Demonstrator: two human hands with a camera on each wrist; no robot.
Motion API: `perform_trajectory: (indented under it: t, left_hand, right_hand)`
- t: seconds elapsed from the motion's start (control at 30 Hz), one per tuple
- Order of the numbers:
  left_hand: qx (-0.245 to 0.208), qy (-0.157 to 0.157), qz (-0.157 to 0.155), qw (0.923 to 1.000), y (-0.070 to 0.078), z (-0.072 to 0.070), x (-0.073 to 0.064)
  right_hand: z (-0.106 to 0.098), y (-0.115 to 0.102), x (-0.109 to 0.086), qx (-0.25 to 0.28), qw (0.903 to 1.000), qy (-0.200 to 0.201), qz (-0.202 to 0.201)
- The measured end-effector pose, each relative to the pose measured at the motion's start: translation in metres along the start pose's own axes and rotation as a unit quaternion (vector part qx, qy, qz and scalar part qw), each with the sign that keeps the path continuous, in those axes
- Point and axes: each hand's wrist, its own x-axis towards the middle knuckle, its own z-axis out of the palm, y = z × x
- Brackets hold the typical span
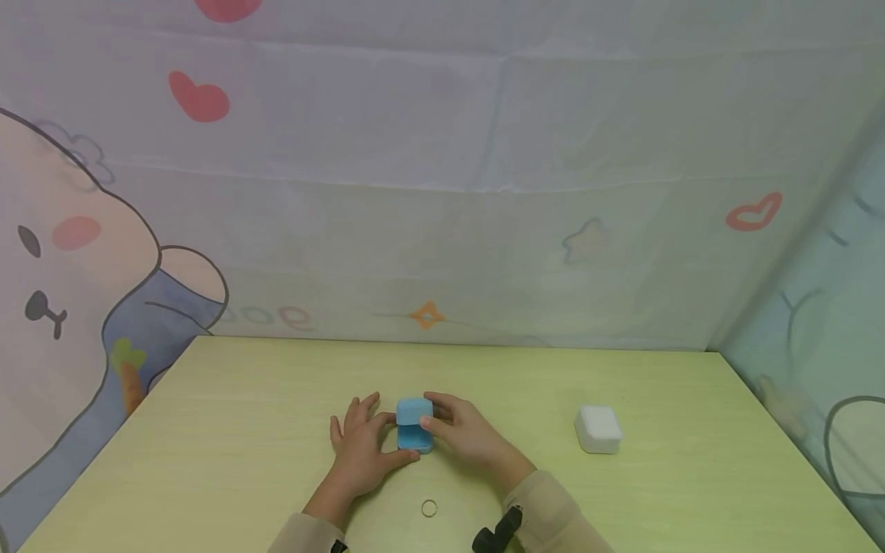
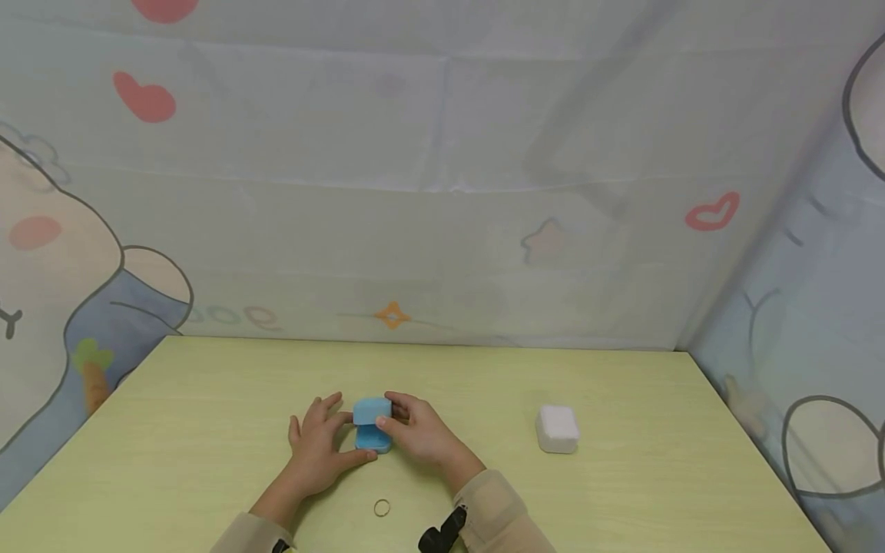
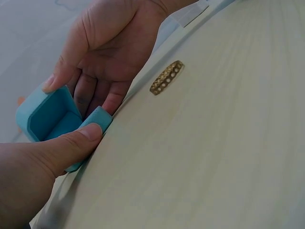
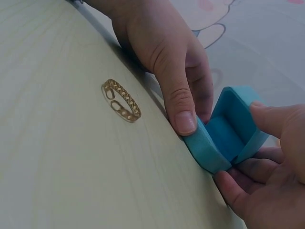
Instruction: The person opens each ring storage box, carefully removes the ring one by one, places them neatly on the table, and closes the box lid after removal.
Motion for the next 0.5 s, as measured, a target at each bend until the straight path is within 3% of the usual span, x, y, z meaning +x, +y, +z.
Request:
perform_trajectory:
  t: [0.5]
  left_hand:
    - [0.001,-0.004,-0.004,1.0,-0.0011,-0.0015,0.0011]
  right_hand:
    - [-0.0003,-0.0004,0.0007,0.001,1.0,-0.006,-0.003]
